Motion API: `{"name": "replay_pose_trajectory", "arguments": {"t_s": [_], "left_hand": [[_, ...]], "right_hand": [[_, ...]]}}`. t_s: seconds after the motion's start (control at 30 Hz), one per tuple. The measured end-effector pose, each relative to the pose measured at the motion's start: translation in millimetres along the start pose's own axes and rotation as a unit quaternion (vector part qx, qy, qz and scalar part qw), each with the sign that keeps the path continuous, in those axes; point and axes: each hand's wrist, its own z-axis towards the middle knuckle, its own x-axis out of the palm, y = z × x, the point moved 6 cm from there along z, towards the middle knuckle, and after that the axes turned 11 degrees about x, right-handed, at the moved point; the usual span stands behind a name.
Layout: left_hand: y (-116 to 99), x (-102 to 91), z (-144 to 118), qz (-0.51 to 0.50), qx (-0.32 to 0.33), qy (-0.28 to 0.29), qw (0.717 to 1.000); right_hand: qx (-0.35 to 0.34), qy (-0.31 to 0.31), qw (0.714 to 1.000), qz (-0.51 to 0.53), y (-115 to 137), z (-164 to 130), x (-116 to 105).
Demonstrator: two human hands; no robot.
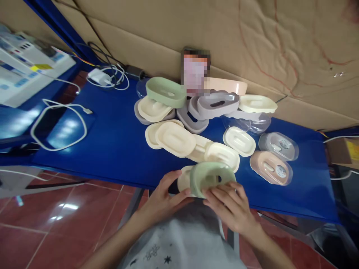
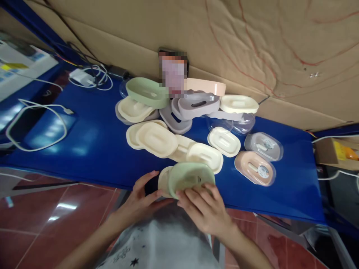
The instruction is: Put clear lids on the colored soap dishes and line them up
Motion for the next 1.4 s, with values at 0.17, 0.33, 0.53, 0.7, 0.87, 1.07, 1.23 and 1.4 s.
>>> {"name": "replay_pose_trajectory", "arguments": {"t_s": [0.17,0.33,0.53,0.7,0.87,1.07,1.23,1.4], "left_hand": [[0,2.8,4,-0.021,0.031,0.072,0.997],[3,-2.9,-1,-0.029,0.023,0.091,0.995],[6,-6.8,-7,-0.008,0.020,0.065,0.998],[8,-5.3,-5,-0.015,0.034,0.094,0.995],[8,-3.2,-2,-0.042,0.035,0.122,0.991],[8,-4.7,4,-0.029,0.022,0.091,0.995],[9,-5.7,4,-0.017,0.033,0.102,0.994],[9,-5.8,2,-0.008,0.049,0.105,0.993]], "right_hand": [[-0.013,0.056,0.998,0.006,15,-22,37],[0.010,0.050,0.999,-0.016,-4,-33,34],[0.024,0.046,0.998,0.020,-12,-42,26],[0.005,0.034,0.998,0.054,-3,-48,36],[0.009,0.052,0.998,0.028,-13,-47,42],[0.029,0.070,0.997,0.012,-27,-45,45],[0.007,0.072,0.997,-0.018,-22,-45,49],[-0.005,0.083,0.997,0.005,-10,-45,49]]}}
